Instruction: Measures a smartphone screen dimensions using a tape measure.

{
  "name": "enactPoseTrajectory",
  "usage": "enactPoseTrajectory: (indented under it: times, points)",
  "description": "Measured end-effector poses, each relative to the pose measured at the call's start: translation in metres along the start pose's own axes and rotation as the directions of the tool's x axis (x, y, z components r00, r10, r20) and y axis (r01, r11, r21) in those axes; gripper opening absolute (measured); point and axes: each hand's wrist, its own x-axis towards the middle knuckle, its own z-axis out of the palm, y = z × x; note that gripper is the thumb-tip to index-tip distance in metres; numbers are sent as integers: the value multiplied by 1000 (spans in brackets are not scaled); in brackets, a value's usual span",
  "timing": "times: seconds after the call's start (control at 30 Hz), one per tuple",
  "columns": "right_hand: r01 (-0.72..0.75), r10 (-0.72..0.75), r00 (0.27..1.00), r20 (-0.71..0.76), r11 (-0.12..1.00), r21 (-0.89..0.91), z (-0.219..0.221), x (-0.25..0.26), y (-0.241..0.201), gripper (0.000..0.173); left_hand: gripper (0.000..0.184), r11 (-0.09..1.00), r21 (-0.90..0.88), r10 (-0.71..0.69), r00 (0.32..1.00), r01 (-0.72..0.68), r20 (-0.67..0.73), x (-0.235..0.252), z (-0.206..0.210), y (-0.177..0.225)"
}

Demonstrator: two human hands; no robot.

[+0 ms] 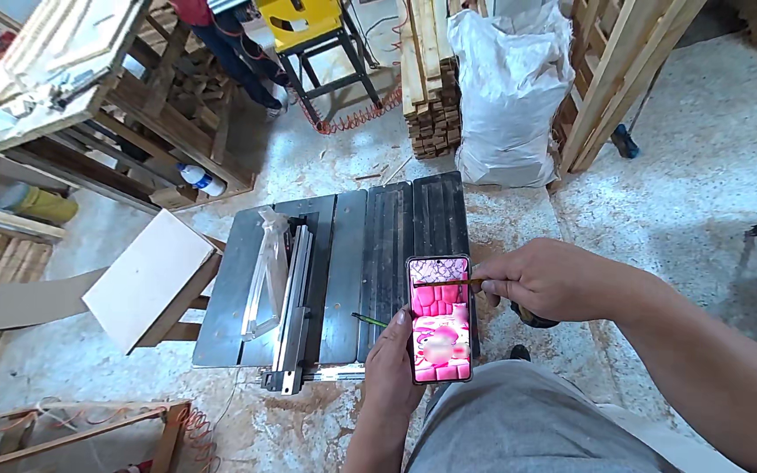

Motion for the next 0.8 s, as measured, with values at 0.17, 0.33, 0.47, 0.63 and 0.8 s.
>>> enactPoseTrajectory:
  times: [0.17, 0.33, 0.47, 0.63, 0.8]
  points:
    - [-20, 20, 1000, -1, 1000, 6, -1, -2, -1, 29, 47, 1000, -3, -2, 1000, 2, 9, 0, 0, 0]
    - [-23, 23, 1000, -2, 1000, -10, -1, -4, -3, 29, 47, 1000, 5, 3, 1000, -4, 21, -1, 2, 1]
    - [-20, 20, 1000, -5, 1000, -4, -1, -5, -4, 29, 46, 1000, -3, 3, 1000, -3, 31, -2, 2, 2]
    - [-19, 19, 1000, -11, 1000, 9, 1, -6, -2, 29, 46, 1000, -21, -10, 1000, 11, 16, -2, 2, 0]
    - [136, -102, 978, -183, 974, 179, 8, -18, 9, 29, 49, 990, -135, -47, 999, 43, -23, -4, -2, -1]
